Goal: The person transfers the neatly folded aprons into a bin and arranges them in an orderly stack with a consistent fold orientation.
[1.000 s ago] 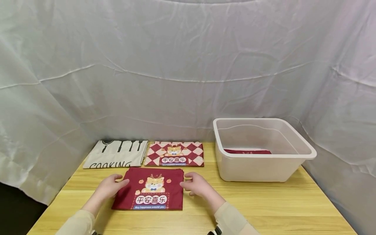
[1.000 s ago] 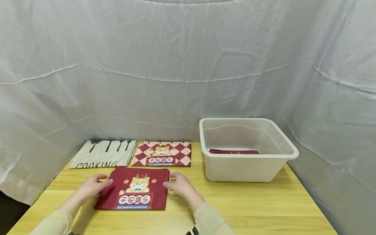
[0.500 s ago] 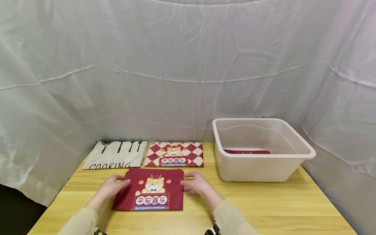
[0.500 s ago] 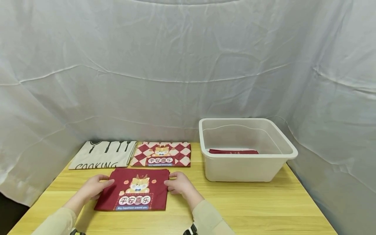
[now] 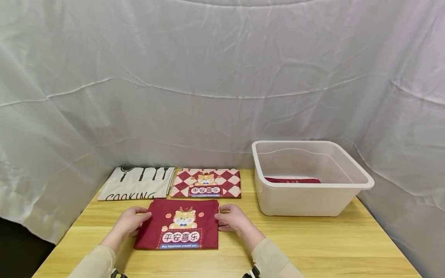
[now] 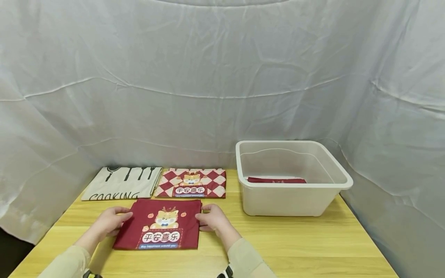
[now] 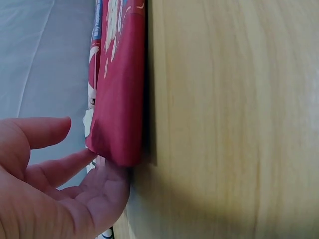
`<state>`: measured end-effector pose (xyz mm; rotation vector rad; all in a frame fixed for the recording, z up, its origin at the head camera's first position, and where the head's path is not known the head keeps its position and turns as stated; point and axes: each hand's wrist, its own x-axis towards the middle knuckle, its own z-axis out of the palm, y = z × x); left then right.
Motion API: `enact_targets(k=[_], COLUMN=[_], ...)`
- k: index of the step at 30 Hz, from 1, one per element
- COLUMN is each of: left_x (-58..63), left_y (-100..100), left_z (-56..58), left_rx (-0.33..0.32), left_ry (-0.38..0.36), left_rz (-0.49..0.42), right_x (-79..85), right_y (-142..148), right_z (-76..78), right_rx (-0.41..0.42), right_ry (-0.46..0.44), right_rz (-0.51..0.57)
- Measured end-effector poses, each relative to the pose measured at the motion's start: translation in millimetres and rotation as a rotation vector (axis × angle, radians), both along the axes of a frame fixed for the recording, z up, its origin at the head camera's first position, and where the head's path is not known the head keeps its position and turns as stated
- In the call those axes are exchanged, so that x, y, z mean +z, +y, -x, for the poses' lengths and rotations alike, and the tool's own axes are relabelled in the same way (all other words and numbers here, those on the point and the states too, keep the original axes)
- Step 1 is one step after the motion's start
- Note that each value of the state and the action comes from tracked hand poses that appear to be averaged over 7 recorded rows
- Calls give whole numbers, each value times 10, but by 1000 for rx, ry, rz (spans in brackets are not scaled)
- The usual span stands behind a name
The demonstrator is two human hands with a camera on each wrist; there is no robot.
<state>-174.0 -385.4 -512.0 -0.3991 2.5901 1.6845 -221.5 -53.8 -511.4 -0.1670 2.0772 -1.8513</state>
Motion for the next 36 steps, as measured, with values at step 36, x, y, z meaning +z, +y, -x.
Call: enact_targets(k=[36], left_x=[216], left_y=[-28], left_z=[-5], left_rx=[-118], left_ry=[122], left_rz=[-325], right_x=[202], right_y=[143], right_z=[76], right_rx=[-66], right_ry=[98], right_rz=[121])
